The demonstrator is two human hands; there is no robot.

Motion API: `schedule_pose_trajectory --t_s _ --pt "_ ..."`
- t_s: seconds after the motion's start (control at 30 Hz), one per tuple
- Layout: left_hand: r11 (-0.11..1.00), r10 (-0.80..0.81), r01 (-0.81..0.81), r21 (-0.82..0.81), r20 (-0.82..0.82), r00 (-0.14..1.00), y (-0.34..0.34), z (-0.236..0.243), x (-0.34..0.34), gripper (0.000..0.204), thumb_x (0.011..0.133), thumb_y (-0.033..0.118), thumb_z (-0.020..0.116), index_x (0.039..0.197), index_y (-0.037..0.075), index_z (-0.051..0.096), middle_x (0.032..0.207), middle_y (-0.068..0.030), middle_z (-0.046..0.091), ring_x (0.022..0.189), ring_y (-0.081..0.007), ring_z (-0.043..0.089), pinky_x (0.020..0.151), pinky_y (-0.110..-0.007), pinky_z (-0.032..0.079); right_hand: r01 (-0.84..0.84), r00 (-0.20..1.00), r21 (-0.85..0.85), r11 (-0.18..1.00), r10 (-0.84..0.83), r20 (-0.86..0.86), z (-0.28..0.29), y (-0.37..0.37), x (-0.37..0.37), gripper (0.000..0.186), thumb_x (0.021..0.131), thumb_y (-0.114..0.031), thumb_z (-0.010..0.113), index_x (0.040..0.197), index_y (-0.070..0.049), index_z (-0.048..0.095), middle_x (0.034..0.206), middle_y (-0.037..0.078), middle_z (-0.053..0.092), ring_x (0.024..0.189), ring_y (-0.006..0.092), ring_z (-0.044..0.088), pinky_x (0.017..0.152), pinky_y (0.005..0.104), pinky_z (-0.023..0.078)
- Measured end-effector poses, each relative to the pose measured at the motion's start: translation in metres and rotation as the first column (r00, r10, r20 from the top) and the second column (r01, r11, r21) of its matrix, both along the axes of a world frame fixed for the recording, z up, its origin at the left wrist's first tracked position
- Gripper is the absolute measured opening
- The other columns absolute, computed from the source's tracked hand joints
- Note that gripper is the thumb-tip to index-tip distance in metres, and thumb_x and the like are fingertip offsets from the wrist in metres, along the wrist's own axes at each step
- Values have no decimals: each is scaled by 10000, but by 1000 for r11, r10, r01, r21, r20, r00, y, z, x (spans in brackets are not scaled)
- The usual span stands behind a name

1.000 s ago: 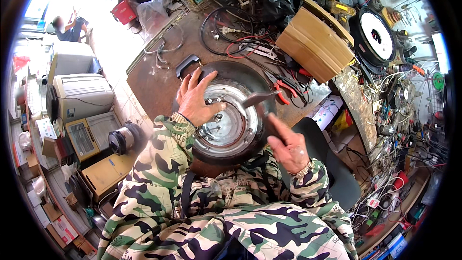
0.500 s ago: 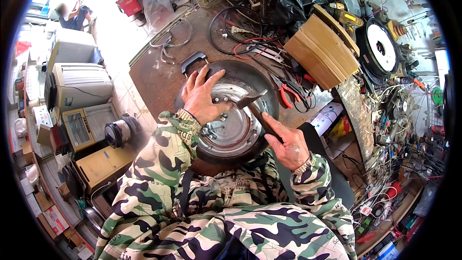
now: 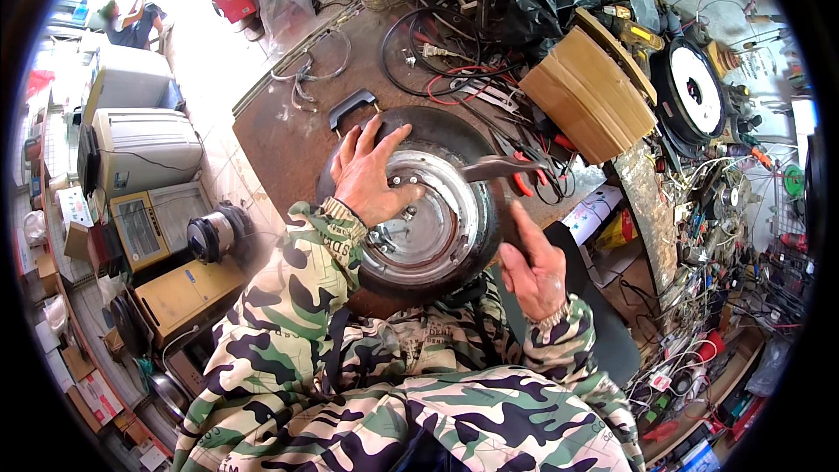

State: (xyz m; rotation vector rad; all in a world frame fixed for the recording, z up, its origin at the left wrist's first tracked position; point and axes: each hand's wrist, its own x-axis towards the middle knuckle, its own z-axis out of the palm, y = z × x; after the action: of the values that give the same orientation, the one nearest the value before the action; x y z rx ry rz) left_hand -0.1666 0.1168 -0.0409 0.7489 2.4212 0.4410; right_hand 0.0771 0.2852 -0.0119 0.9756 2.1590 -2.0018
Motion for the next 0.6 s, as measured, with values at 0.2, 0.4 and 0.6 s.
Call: schedule_pose_trajectory --t_s 0.2,0.4,0.6 --pt "1000 -10 10 -27 0 1000 -2 0 -1 1010 724 421 915 1618 313 455 1755 -183 244 1618 -468 130 1274 -631 109 39 999 18 999 -39 -7 -26 -28 39 579 993 -1 671 1553 6 523 1072 121 751 861 147 695 787 285 565" --pt "999 -9 9 -45 10 1000 -2 0 -3 1031 716 426 913 1626 307 443 1760 -181 236 1623 -467 116 1280 -619 112 24 998 -4 1000 -24 -50 -24 -25 34 562 984 3 687 1528 11 544 1336 248 719 1219 268 721 1006 318 534" --pt "998 -25 23 -65 -34 999 0 2 0 1014 734 409 902 1631 320 437 1762 -136 255 1617 -460 144 1292 -612 163 -26 991 140 990 44 -125 -20 -30 33 554 992 33 662 1532 20 538 1281 240 745 1162 244 739 952 318 552"
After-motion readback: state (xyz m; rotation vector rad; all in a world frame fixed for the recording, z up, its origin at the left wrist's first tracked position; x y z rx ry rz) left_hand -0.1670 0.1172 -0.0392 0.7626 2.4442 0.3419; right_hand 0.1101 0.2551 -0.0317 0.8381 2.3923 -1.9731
